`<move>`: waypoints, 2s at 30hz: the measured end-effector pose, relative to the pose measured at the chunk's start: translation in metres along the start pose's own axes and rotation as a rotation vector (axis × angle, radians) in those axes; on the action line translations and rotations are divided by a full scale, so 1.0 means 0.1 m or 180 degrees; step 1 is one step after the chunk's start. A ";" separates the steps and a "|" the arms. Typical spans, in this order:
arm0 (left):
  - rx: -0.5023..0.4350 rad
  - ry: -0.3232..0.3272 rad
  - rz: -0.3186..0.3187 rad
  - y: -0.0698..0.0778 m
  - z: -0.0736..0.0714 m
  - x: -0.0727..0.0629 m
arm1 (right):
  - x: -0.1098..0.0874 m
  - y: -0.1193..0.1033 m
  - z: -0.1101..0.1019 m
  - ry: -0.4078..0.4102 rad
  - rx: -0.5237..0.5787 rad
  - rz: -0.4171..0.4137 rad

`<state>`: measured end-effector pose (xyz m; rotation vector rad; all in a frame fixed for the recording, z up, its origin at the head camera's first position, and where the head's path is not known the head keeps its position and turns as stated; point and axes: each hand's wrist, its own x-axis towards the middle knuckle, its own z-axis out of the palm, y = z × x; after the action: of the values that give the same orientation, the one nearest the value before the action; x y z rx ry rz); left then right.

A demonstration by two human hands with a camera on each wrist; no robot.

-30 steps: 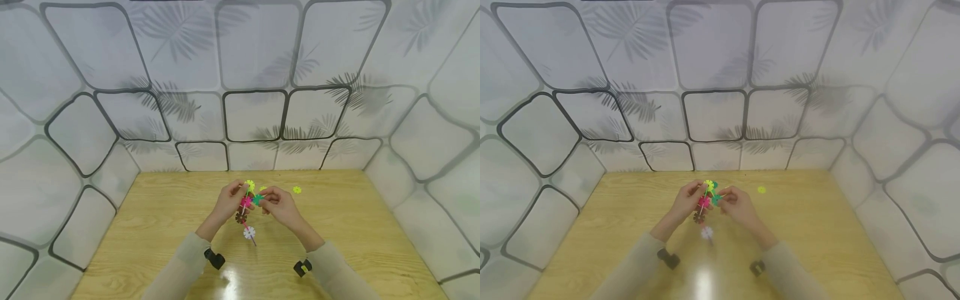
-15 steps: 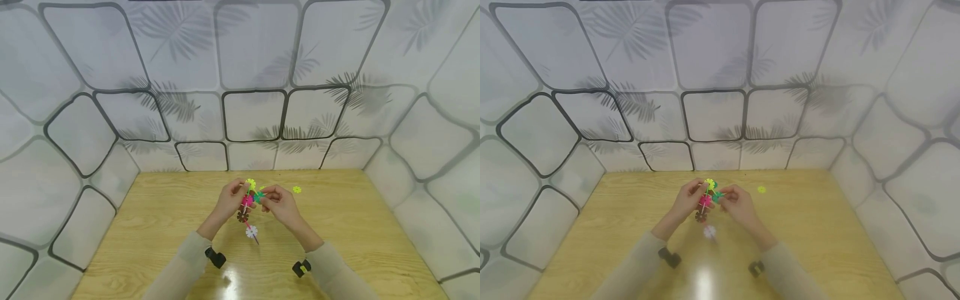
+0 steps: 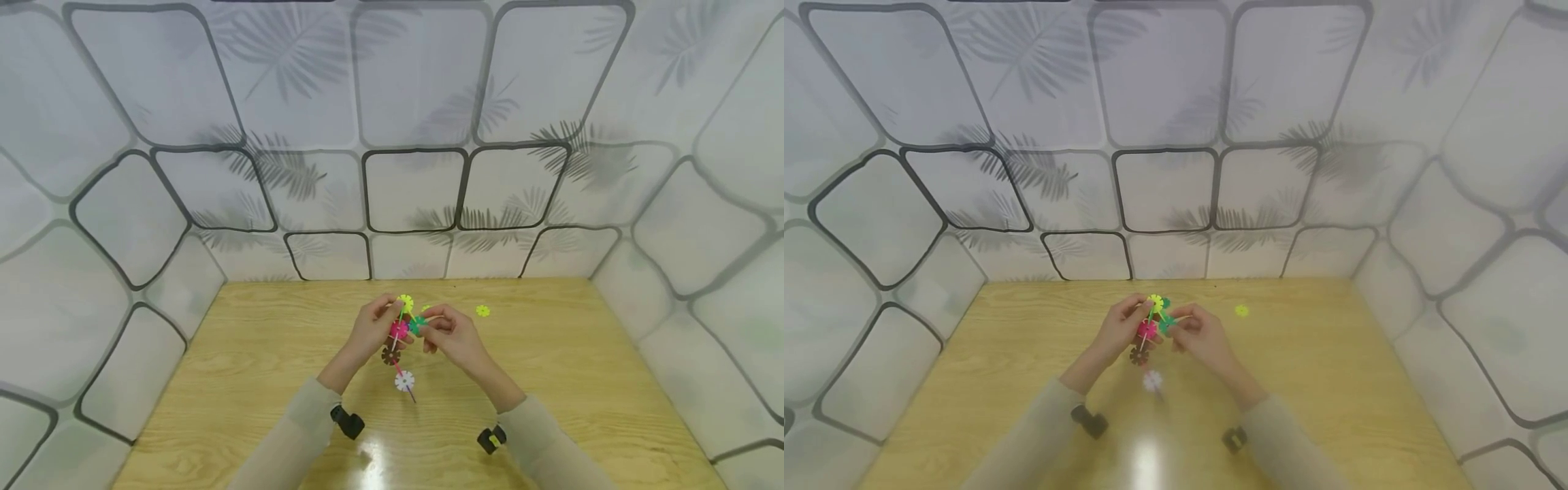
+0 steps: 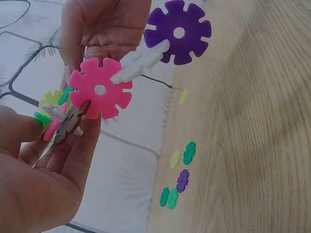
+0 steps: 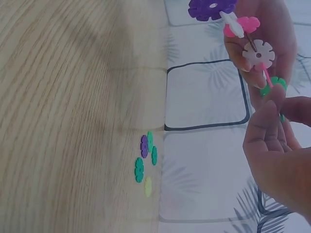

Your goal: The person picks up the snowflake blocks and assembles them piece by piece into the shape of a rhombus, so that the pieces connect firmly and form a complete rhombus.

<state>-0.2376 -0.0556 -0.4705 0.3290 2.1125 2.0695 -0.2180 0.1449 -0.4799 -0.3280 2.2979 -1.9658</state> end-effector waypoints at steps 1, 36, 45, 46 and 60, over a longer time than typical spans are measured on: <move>-0.0001 0.0005 0.0000 -0.01 0.00 0.00 | 0.00 0.01 0.00 -0.0014 -0.0017 0.0009; 0.0016 0.0188 -0.0022 -0.03 -0.04 -0.02 | 0.51 0.98 -0.18 0.0271 -0.1050 0.0427; -0.0007 0.0199 -0.0046 -0.02 -0.06 -0.03 | 0.53 0.96 -0.18 0.0200 -0.1130 0.0457; -0.0007 0.0195 -0.0053 -0.02 -0.06 -0.03 | 0.53 0.96 -0.18 0.0191 -0.1139 0.0472; 0.0047 0.0177 -0.0093 -0.01 -0.08 -0.04 | 0.61 0.99 -0.17 0.0143 -0.1658 0.0270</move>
<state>-0.2354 -0.0643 -0.4715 0.2437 2.1516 2.0711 -0.2907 0.1612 -0.5710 -0.2181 2.7733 -1.3222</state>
